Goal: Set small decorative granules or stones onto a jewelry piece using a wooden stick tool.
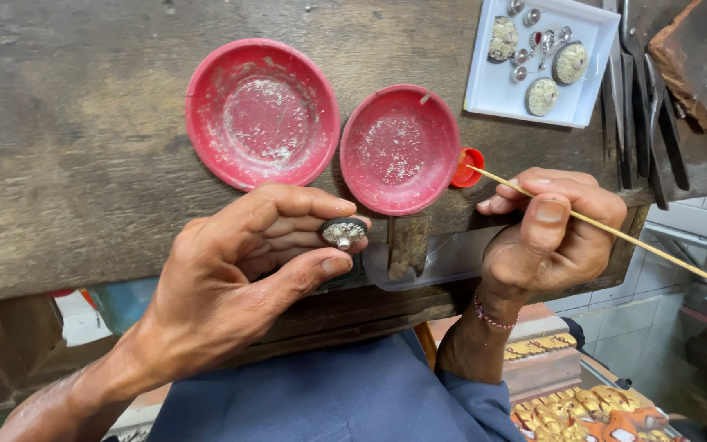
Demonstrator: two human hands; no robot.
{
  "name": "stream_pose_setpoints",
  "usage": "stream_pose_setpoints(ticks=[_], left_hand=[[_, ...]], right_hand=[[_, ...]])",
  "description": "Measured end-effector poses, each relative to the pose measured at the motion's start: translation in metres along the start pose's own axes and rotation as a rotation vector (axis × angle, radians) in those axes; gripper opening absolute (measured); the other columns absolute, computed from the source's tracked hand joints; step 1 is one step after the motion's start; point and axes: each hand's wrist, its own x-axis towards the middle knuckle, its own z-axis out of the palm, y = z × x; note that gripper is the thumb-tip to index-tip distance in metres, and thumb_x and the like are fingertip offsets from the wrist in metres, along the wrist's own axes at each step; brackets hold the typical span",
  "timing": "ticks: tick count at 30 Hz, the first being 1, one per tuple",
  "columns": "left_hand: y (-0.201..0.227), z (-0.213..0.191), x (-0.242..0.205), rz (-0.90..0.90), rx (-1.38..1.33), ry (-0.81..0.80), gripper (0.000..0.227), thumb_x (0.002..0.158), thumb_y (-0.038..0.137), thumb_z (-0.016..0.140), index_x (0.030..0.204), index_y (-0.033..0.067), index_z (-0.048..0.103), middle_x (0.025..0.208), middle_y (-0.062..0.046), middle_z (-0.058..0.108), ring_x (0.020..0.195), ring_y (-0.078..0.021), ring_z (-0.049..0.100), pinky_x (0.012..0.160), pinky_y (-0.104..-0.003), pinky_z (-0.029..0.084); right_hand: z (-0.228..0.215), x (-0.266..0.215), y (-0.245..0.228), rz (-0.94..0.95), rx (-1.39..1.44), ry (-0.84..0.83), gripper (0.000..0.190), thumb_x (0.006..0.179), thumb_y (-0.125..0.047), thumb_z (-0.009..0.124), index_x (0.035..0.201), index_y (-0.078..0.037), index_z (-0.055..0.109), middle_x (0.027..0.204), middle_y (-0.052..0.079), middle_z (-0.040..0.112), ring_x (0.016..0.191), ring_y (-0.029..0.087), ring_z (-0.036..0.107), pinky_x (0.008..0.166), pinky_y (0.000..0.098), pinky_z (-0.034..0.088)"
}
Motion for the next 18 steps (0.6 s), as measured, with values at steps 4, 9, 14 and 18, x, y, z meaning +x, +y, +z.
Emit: stream_pose_setpoints(ticks=[4,9,14,18], left_hand=[[-0.002,-0.001,-0.002,0.03,-0.087,0.015,0.032,0.093,-0.001,0.071,0.124,-0.0011,0.062,0.11,-0.011,0.076,0.103,-0.0152,0.077,0.101,-0.025,0.062],[-0.004,-0.004,-0.005,0.061,-0.046,0.053,0.03,0.094,0.004,0.073,0.122,0.0022,0.064,0.108,-0.007,0.074,0.101,-0.0082,0.071,0.098,-0.021,0.06],[-0.009,-0.004,-0.005,0.054,-0.093,0.05,0.028,0.095,0.006,0.072,0.121,0.0023,0.063,0.107,-0.006,0.073,0.101,-0.007,0.069,0.098,-0.02,0.059],[-0.01,-0.003,-0.006,0.078,-0.12,0.069,0.028,0.095,0.005,0.071,0.121,0.0009,0.062,0.109,-0.008,0.073,0.102,-0.0086,0.07,0.099,-0.021,0.059]], right_hand=[[-0.001,-0.003,-0.003,-0.048,0.084,-0.028,0.026,0.104,-0.026,0.061,0.095,-0.004,0.049,0.079,0.021,0.051,0.048,0.025,0.047,0.042,0.0335,0.045],[0.003,-0.015,-0.018,-0.097,0.138,-0.1,0.031,0.107,-0.03,0.059,0.099,-0.002,0.048,0.082,0.021,0.049,0.05,0.025,0.05,0.042,0.0349,0.049],[0.022,-0.03,-0.039,-0.135,0.168,-0.162,0.029,0.109,-0.031,0.057,0.1,-0.005,0.047,0.079,0.019,0.049,0.045,0.023,0.051,0.041,0.0289,0.046],[0.037,-0.039,-0.04,-0.175,0.209,-0.111,0.025,0.107,-0.028,0.055,0.097,-0.006,0.048,0.073,0.017,0.051,0.045,0.023,0.055,0.042,0.028,0.045]])
